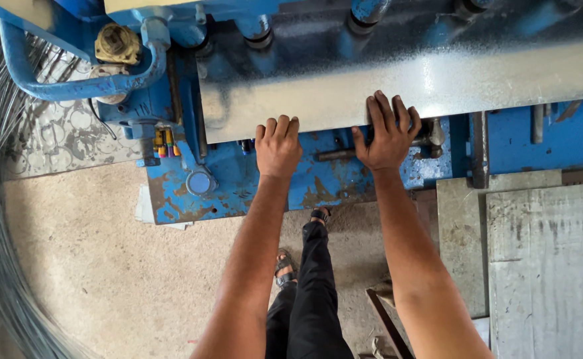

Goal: The person repeatedly feeds a large rectangular metal sheet into a blue industrial bending machine. They align the sheet, press down on the machine's lever to bend the edge, and then remove the sheet. This process is repeated multiple times on the same sheet.

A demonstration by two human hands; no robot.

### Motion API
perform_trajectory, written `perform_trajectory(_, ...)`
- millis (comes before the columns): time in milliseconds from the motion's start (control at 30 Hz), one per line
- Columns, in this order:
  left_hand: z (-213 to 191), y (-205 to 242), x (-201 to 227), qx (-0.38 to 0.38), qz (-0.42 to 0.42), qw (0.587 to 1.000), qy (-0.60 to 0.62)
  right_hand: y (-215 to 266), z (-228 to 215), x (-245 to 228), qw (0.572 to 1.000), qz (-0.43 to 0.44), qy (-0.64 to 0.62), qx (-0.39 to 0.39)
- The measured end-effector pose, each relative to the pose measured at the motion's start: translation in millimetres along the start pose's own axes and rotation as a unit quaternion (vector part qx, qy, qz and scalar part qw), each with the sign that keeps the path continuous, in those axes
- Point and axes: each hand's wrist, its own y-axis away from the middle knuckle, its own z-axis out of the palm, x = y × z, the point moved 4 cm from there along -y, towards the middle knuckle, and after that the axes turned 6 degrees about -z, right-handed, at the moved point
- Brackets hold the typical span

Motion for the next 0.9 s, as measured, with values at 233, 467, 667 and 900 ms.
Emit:
perform_trajectory(233, -1.4, -1.9, 0.4, 0.001, 0.003, 1.000, 0.004, 0.8, 0.8, 0.2, 1.000, -0.003, 0.009, -0.006)
perform_trajectory(467, 0.7, -0.1, -0.5, -0.002, -0.002, 1.000, 0.002, 0.1, 0.7, -0.1, 1.000, -0.001, 0.005, -0.007)
perform_trajectory(667, 1.8, 0.0, -1.2, -0.009, -0.005, 1.000, 0.006, 0.6, 2.7, 0.4, 1.000, -0.001, 0.010, -0.010)
perform_trajectory(900, 4.3, 2.8, -1.7, -0.019, -0.009, 1.000, 0.004, 2.9, 6.3, 1.8, 1.000, 0.000, 0.016, -0.005)
